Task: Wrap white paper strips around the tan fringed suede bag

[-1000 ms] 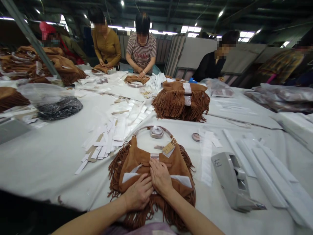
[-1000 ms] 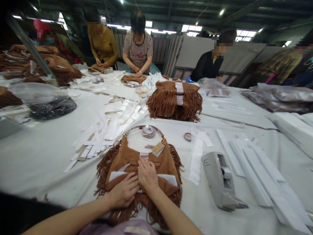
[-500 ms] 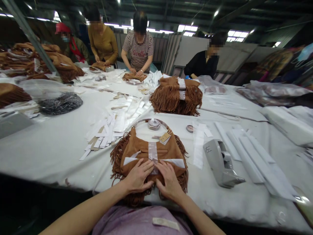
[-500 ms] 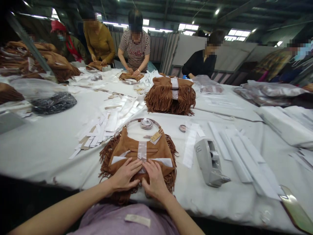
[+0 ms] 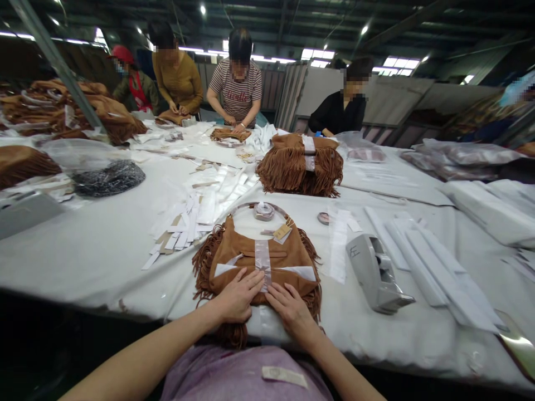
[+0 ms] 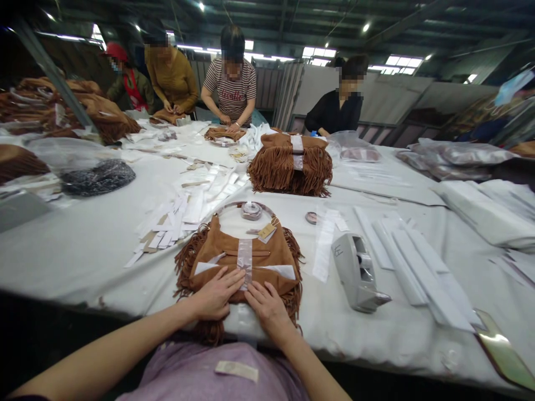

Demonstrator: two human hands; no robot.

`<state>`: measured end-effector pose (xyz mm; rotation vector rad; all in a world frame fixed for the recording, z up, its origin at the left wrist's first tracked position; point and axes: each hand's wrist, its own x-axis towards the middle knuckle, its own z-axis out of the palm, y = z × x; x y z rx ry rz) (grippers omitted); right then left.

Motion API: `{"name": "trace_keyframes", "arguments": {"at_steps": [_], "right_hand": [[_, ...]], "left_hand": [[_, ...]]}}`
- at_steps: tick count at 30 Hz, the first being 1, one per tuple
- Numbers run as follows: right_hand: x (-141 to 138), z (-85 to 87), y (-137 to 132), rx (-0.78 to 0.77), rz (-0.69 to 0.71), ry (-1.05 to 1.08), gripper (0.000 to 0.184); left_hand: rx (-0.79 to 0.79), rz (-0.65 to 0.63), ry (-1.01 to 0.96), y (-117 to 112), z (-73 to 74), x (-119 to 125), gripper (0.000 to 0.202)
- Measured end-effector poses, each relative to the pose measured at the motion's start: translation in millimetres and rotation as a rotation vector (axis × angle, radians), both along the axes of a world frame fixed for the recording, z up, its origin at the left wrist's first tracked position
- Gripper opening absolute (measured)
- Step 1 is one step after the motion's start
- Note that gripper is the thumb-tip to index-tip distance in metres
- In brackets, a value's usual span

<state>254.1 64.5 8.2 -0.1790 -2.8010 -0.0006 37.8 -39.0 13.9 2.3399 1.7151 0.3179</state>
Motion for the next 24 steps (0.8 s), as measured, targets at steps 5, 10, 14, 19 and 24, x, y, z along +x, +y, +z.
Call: {"name": "trace_keyframes", "arguments": {"at_steps": [5,10,14,19,24], "right_hand": [[22.4,0.6,13.4,0.187,0.013,0.037,0.043],[49.6,0.6,-2.6,0.277,-0.062,-0.032,0.056],[71.1,2.5,-30.8,0.250,-0.182,-0.059,0.058],[64.4,-8.4,-50.5,0.248,-0.169,0.079,0.046],[33.7,-28.6,-50.0,0.235,-0.140,0.240,0.025]], "left_hand": [[-0.001,0.001,0.047,-1.5,-4.7,2.9,0.090],[-0.006,-0.001,0.086,-2.8,-4.5,4.4,0.088],[-0.034,-0.019,0.072,-2.2,1.2,3.8,0.086],[0.002,0.042,0.050,-2.1,6.1,10.3,0.072],[0.107,0.136,0.036,-2.5,-2.0,19.6,0.053]]}}
